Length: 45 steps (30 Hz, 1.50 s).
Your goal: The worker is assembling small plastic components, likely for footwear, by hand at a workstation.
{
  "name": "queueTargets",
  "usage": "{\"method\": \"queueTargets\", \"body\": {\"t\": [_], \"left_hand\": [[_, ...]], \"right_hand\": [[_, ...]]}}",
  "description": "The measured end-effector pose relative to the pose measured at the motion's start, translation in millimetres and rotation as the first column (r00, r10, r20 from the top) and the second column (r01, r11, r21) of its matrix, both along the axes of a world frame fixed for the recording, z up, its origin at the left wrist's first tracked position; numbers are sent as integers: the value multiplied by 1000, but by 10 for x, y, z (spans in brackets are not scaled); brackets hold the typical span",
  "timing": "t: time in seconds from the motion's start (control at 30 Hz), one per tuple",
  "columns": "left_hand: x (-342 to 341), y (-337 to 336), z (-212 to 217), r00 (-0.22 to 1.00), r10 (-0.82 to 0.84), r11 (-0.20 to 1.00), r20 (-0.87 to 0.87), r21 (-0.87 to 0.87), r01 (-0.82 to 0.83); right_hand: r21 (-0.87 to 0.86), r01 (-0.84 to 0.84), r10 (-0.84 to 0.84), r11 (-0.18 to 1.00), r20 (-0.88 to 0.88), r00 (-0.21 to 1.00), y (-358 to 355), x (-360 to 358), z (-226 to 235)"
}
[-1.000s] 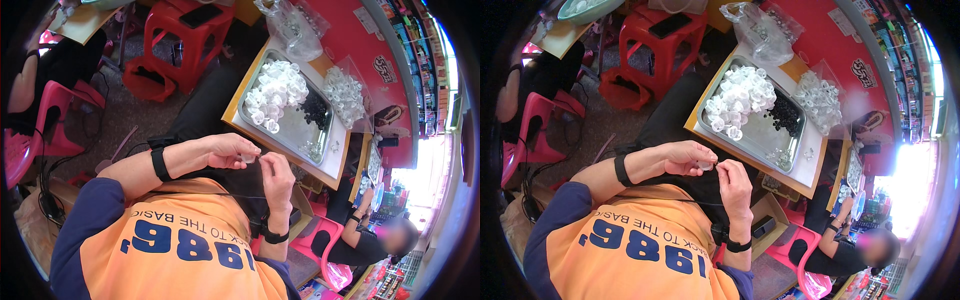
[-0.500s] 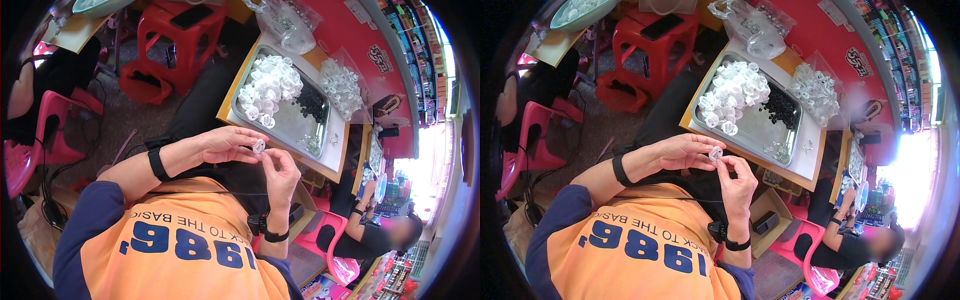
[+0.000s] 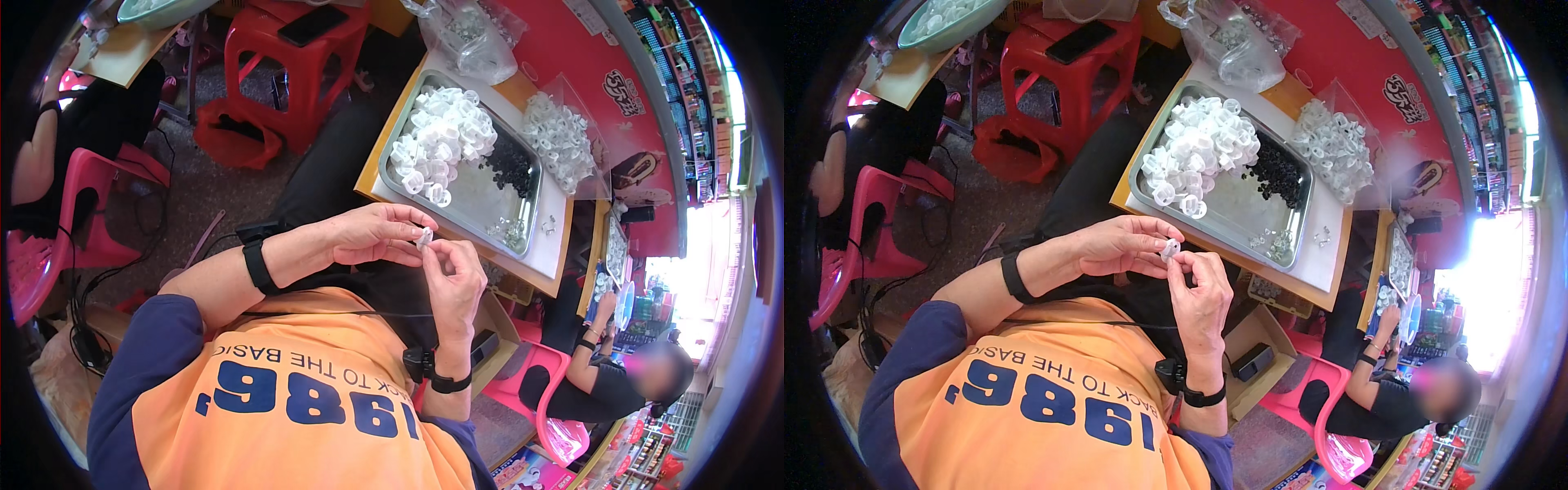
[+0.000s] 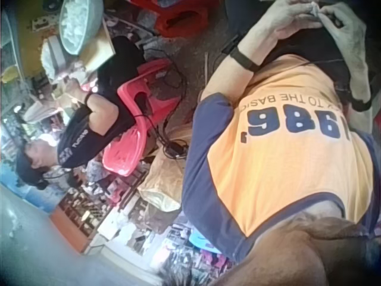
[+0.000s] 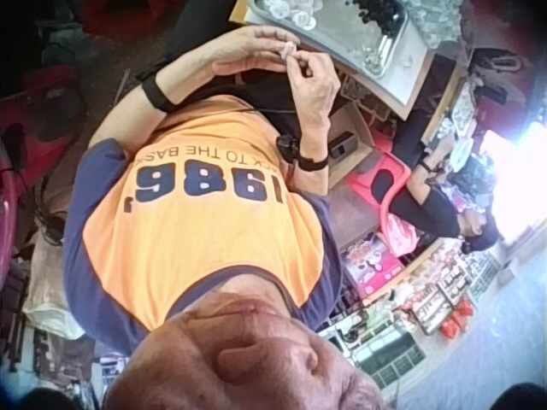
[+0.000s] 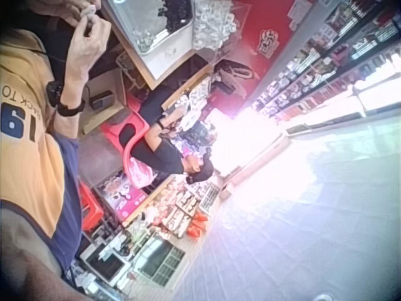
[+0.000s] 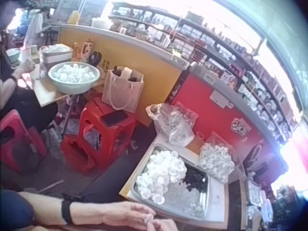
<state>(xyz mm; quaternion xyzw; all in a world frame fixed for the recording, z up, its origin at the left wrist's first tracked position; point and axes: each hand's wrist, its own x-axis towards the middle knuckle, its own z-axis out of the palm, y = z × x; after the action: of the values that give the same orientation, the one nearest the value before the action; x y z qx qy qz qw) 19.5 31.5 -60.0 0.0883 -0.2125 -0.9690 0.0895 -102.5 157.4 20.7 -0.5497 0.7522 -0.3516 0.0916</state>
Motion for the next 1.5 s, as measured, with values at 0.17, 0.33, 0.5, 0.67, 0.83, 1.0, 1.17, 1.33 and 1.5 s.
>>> {"method": "queueTargets", "body": {"t": [0.17, 0.33, 0.5, 0.67, 0.83, 1.0, 1.17, 1.33, 1.5], "left_hand": [[-13, 2, -25, 1000, -11, 1000, -16, -18, 11], [-16, 16, -56, 999, 10, 998, -45, -54, -12], [-16, 22, -67, 1000, 5, 997, -24, -75, -7], [-17, 11, -68, 1000, -13, 1000, -19, 5, 13], [0, -13, -53, 998, -41, 998, -46, 49, 43], [-21, -3, -26, 999, -37, 999, -23, 16, 37], [-18, -17, -47, 1000, -2, 1000, 20, 9, 2], [26, -35, -22, 1000, -27, 1000, 16, 14, 26], [3, -44, -96, 995, -97, 995, 3, 8, 97]], "right_hand": [[-6, -37, 37, 999, -11, 999, 25, -13, -19], [53, -24, 23, 998, 14, 1000, 29, -11, -20], [54, -54, 55, 997, -21, 998, 49, -28, -59], [17, -38, 38, 999, -20, 999, 68, -8, -34], [-87, -3, 2, 996, -19, 1000, 51, -37, -12], [-120, -231, 164, 966, -408, 898, 8, -94, -99], [-104, -237, 201, 966, -273, 941, -22, -148, -72], [-61, 76, -80, 995, -64, 995, -292, -765, 28], [52, 126, -111, 991, -230, 967, -791, -1442, -160]]}}
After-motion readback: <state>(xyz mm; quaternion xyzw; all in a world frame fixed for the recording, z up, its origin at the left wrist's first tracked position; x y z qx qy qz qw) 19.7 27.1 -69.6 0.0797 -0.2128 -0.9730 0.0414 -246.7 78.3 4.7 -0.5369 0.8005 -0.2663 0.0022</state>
